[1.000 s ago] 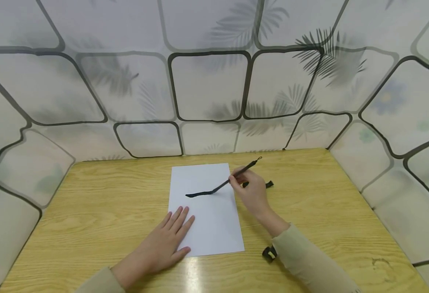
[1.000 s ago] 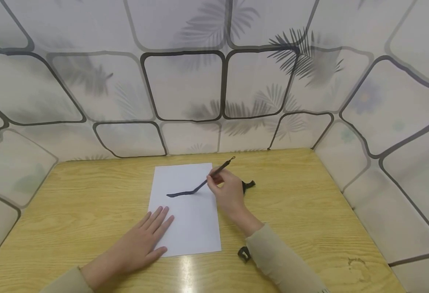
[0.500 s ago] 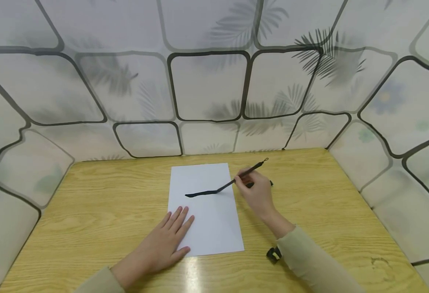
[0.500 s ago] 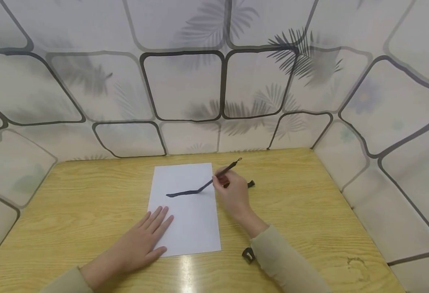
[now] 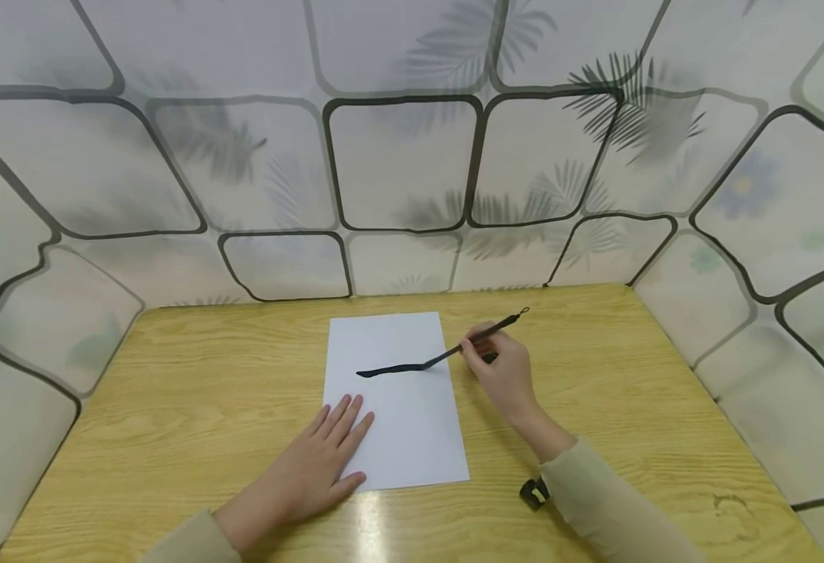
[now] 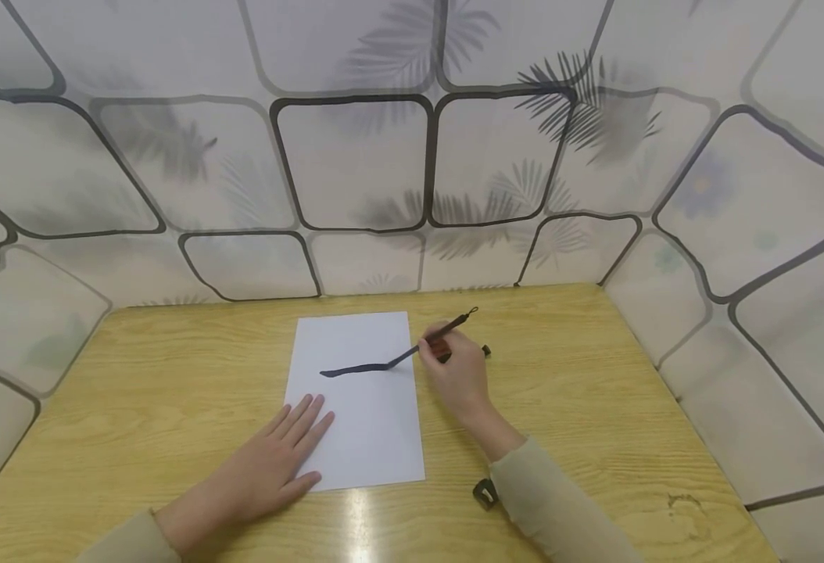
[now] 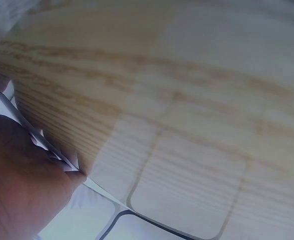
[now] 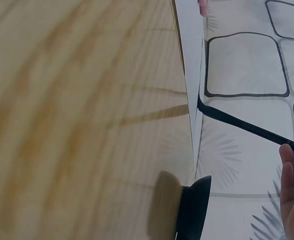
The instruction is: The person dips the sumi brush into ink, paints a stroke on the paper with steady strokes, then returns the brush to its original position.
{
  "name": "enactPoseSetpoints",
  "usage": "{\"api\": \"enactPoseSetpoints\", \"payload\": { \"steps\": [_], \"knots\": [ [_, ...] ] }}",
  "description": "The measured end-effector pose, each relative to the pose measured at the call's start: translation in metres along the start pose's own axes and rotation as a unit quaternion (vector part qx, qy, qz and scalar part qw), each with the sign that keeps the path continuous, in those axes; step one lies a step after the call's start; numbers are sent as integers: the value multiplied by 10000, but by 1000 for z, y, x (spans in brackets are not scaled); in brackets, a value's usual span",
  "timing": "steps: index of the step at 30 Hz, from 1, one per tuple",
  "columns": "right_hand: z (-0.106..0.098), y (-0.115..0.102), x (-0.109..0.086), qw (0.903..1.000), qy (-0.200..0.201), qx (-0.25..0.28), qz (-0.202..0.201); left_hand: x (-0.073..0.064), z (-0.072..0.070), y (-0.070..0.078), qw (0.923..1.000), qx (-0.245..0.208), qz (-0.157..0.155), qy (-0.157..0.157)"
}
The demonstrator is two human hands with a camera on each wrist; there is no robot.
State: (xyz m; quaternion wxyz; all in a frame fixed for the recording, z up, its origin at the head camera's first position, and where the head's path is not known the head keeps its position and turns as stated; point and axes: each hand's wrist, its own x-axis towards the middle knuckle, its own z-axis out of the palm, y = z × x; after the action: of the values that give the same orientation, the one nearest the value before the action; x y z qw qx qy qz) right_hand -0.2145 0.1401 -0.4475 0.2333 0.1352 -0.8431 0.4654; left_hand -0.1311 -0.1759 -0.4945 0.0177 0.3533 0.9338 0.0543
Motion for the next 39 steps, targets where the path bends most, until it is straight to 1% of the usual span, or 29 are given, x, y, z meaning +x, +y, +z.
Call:
{"api": "enactPoseSetpoints", "payload": {
  "steps": [4,6,10,14,17,21,25,29,32,39],
  "knots": [
    [-2,-1,-1,10000,58,10,-15,0,1,-1,9999,-71,-60,-54],
    [-2,-1,-1,9999,99,5,-51,0,2,-2,10000,-44,-28,27],
    [-1,3,-2,9998,113,-67,-148,-1,2,-2,9999,26,34,93],
    [0,5,-2,9996,92,-175,-198,-1,4,-2,9999,-108,-38,107],
    [-1,4,-1,9996,63,-204,-178,0,2,-1,9999,-93,-78,32],
    [-1,4,-1,9995,23,-260,-164,0,-6,2,9999,-27,-63,-152],
    [-2,5,-3,9995,-19,-274,-130,-1,-10,3,9995,-72,-65,-285],
    [-1,6,-5,9997,-2,-219,-139,-1,-9,3,9995,7,-70,-294],
    [-1,6,-5,9996,41,-191,-182,-1,-9,3,9997,51,-29,-238],
    [-1,7,-6,9995,25,-79,-317,0,-8,3,9997,-6,-32,-255]
  ]
}}
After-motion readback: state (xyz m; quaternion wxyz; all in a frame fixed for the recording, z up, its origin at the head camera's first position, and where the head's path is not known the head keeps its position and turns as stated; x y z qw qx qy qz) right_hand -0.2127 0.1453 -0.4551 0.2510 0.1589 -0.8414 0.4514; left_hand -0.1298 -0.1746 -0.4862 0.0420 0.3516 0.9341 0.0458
